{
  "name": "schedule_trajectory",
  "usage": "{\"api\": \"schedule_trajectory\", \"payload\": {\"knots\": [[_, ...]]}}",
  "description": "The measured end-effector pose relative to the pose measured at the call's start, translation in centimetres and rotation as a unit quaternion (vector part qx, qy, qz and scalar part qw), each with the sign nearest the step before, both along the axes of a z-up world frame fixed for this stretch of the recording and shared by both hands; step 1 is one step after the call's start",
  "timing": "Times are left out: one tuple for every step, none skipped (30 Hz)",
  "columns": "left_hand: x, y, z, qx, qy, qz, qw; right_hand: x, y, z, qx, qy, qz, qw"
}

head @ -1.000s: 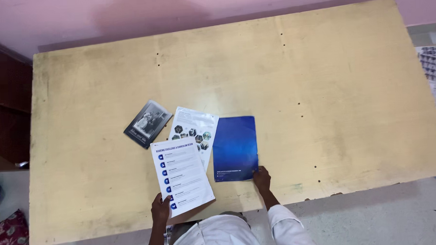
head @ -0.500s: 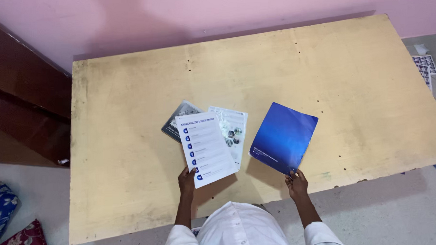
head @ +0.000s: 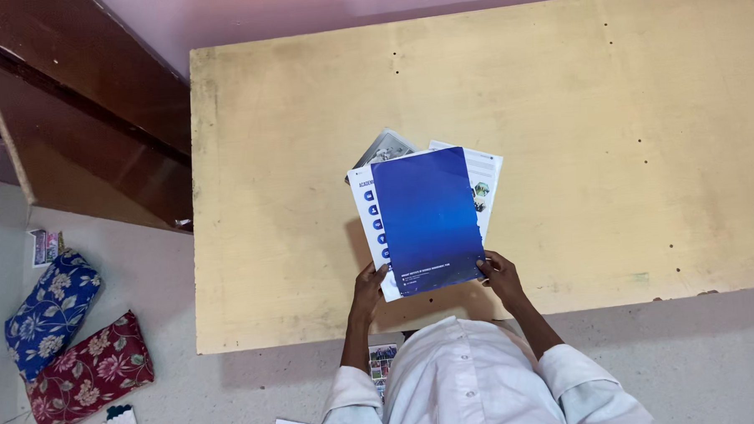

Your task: The person gathers papers from the floor, stacks them, and places the stack inside a cabinet.

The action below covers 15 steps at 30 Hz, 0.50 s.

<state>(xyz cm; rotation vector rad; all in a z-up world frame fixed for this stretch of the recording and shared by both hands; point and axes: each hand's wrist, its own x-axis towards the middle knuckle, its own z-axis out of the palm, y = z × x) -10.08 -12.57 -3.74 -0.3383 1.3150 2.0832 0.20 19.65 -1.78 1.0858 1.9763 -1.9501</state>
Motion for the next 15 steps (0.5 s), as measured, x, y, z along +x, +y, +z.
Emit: {"api": "schedule_trajectory", "payload": {"knots": [[0.4, -0.4, 0.1, 0.004, 0.004, -0.003, 1.0, 0.2, 0.1, 0.0, 0.019, -0.006, 0.015, 1.0], [0.8, -0.7, 0.3, 0.007, 0.007, -0.006, 1.0, 0.2, 0.0, 0.0, 0.004, 0.003, 0.021, 1.0], [0.9, -0.7, 0.4, -0.001, 0.007, -0.008, 1.0, -0.3, -0.1, 0.0, -0.01, 0.015, 0.027, 0.999], [1.2, -0.6, 0.5, -0.009, 0.008, -0.01, 1.0, -0.8, -0.1, -0.1, -0.025, 0.027, 0.034, 0.999], [1.4, -0.5, 0.6, -0.017, 0.008, -0.012, 1.0, -1.2, -0.1, -0.1, -0.035, 0.018, 0.031, 0.999], [1.3, -0.4, 0.7, -0.008, 0.005, -0.008, 1.0, -1.4, -0.1, -0.1, -0.044, 0.01, 0.028, 0.999], [1.4, -0.3, 0.7, 0.002, 0.001, -0.005, 1.0, -1.6, 0.0, -0.1, -0.053, -0.001, 0.025, 0.998], [1.5, -0.1, 0.7, 0.011, -0.003, -0.002, 1.0, -1.7, 0.2, -0.1, -0.051, -0.002, 0.032, 0.998], [1.4, 0.2, 0.6, 0.026, 0.001, -0.001, 1.0, -1.9, 0.7, -0.2, -0.049, -0.003, 0.038, 0.998], [1.3, 0.4, 0.6, 0.042, 0.006, -0.001, 0.999, -2.0, 1.1, -0.2, -0.046, -0.003, 0.044, 0.998], [1.5, 0.9, 0.7, 0.058, 0.009, 0.0, 0.998, -2.1, 1.6, 0.0, -0.049, 0.011, 0.053, 0.997], [1.5, 1.4, 0.8, 0.064, 0.02, -0.001, 0.998, -2.2, 2.0, 0.2, -0.052, 0.025, 0.061, 0.997], [1.4, 1.7, 0.8, 0.068, 0.032, -0.001, 0.997, -2.2, 2.3, 0.3, -0.056, 0.039, 0.07, 0.995], [1.5, 2.2, 0.9, 0.073, 0.044, -0.002, 0.996, -1.9, 2.8, 0.3, -0.049, 0.026, 0.067, 0.996], [1.5, 2.8, 1.1, 0.067, 0.034, 0.006, 0.997, -2.0, 3.0, 0.3, -0.044, 0.016, 0.066, 0.997]]}}
